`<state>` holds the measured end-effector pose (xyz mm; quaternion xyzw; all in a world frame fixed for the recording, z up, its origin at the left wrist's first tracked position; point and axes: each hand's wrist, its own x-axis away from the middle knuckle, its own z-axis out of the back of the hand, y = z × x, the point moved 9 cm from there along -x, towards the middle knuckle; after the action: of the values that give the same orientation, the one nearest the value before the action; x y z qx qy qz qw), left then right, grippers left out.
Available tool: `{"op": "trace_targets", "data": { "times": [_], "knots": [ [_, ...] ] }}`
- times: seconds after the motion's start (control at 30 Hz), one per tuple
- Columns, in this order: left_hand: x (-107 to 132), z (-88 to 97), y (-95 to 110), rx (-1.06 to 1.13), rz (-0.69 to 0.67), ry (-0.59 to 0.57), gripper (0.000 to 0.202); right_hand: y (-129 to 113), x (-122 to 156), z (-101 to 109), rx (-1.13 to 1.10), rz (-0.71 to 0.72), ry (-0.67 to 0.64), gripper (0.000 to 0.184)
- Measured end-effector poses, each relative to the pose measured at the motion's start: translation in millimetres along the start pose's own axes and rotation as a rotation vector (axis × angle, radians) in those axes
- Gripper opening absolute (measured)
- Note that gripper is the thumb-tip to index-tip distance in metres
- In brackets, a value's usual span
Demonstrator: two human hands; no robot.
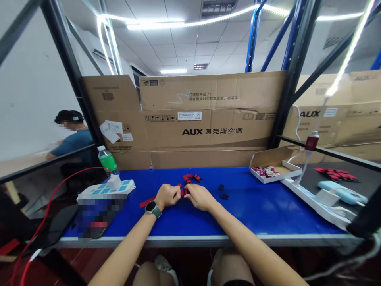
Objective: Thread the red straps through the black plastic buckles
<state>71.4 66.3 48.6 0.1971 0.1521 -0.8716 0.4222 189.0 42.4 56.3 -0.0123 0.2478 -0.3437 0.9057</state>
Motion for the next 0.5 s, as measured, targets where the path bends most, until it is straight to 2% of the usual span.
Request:
{"op": "trace_targets", "data": {
  "times": [0.3, 0.5],
  "knots": [
    [8, -3.1, 12, -0.022, -0.004, -0.059, 0.04, -9, 15, 4, 0.22, -0.02, -0.023, 0.027],
    [12, -4.5, 18, 0.012, 0.021, -0.105, 0.034, 2, 24, -4, 0.203, -0.101, -0.022, 0.028]
  ]
}}
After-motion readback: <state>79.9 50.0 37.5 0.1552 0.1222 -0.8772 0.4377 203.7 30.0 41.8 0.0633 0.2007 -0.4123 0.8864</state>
